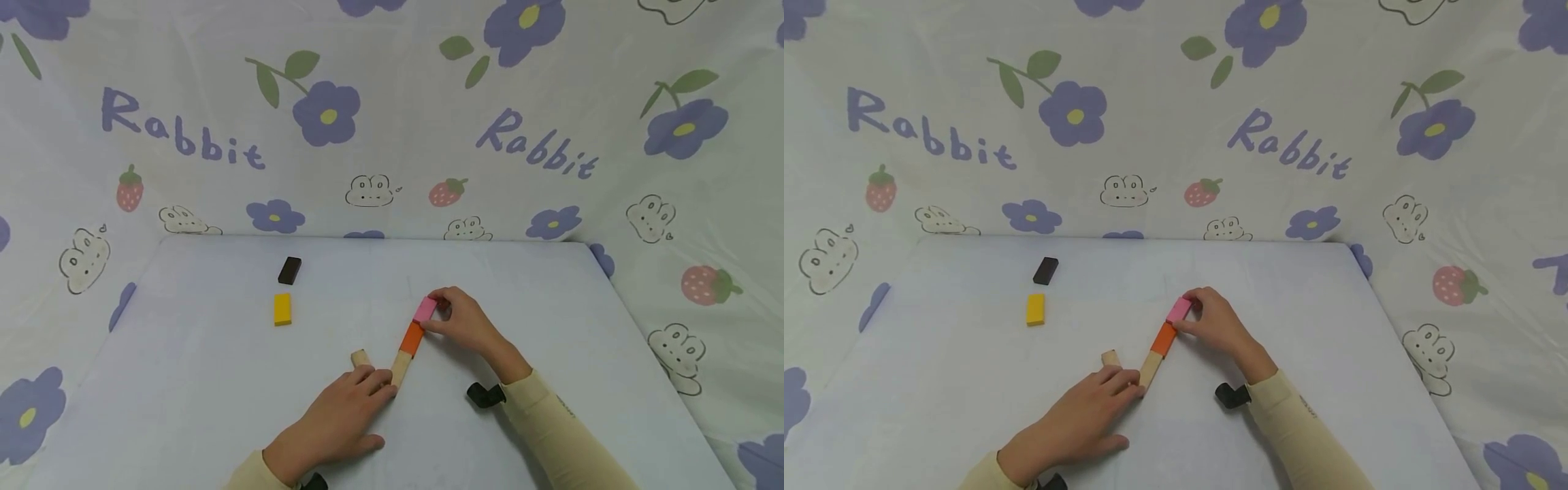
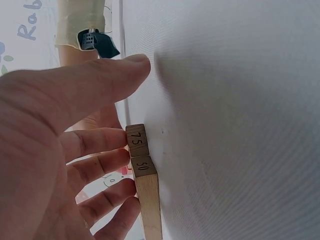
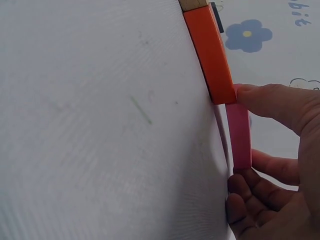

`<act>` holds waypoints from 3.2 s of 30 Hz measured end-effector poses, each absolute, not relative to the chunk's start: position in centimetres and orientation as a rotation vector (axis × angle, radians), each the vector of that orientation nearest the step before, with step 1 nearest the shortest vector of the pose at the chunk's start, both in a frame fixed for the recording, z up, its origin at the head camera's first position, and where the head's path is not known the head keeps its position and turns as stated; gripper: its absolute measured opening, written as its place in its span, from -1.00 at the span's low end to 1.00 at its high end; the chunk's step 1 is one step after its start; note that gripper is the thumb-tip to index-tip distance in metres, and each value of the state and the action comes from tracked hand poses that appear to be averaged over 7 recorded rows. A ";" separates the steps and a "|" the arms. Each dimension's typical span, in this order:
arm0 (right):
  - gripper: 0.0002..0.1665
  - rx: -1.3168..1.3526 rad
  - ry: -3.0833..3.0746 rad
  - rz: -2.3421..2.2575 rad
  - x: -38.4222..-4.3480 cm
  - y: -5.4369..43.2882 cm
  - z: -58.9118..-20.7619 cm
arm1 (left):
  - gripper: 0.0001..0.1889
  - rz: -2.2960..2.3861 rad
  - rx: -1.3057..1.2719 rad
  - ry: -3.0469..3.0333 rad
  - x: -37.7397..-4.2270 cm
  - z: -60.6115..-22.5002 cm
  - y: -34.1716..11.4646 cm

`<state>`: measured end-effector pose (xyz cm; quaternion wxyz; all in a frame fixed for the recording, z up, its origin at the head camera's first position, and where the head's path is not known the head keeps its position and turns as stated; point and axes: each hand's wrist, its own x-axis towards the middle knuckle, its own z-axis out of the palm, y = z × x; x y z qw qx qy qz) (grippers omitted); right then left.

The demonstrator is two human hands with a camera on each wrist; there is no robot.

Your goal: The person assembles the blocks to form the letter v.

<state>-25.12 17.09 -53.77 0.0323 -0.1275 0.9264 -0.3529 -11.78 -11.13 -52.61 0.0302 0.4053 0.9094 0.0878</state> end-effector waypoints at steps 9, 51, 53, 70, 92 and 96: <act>-0.29 -0.382 2.840 -1.074 -25.1 17.0 -53.7 | -0.26 0.275 1.254 2.803 -11.8 -52.5 -11.2; -0.43 -0.389 2.862 -1.088 -24.9 16.8 -53.9 | -0.27 0.270 1.226 2.804 -11.6 -52.0 -11.0; -0.43 -0.386 2.861 -1.092 -24.9 16.8 -53.9 | -0.27 0.266 1.229 2.803 -11.6 -52.1 -11.0; -0.38 -0.370 2.856 -1.173 -24.8 17.0 -53.7 | -0.39 0.336 1.205 2.762 -12.7 -52.6 -10.8; -0.35 -0.502 3.014 -1.076 -19.2 17.7 -51.7 | -0.24 0.997 0.996 2.866 -15.0 -51.4 -15.4; -0.35 -0.574 3.011 -1.077 -17.8 17.1 -51.0 | -0.21 1.096 0.940 2.876 -15.8 -51.1 -17.1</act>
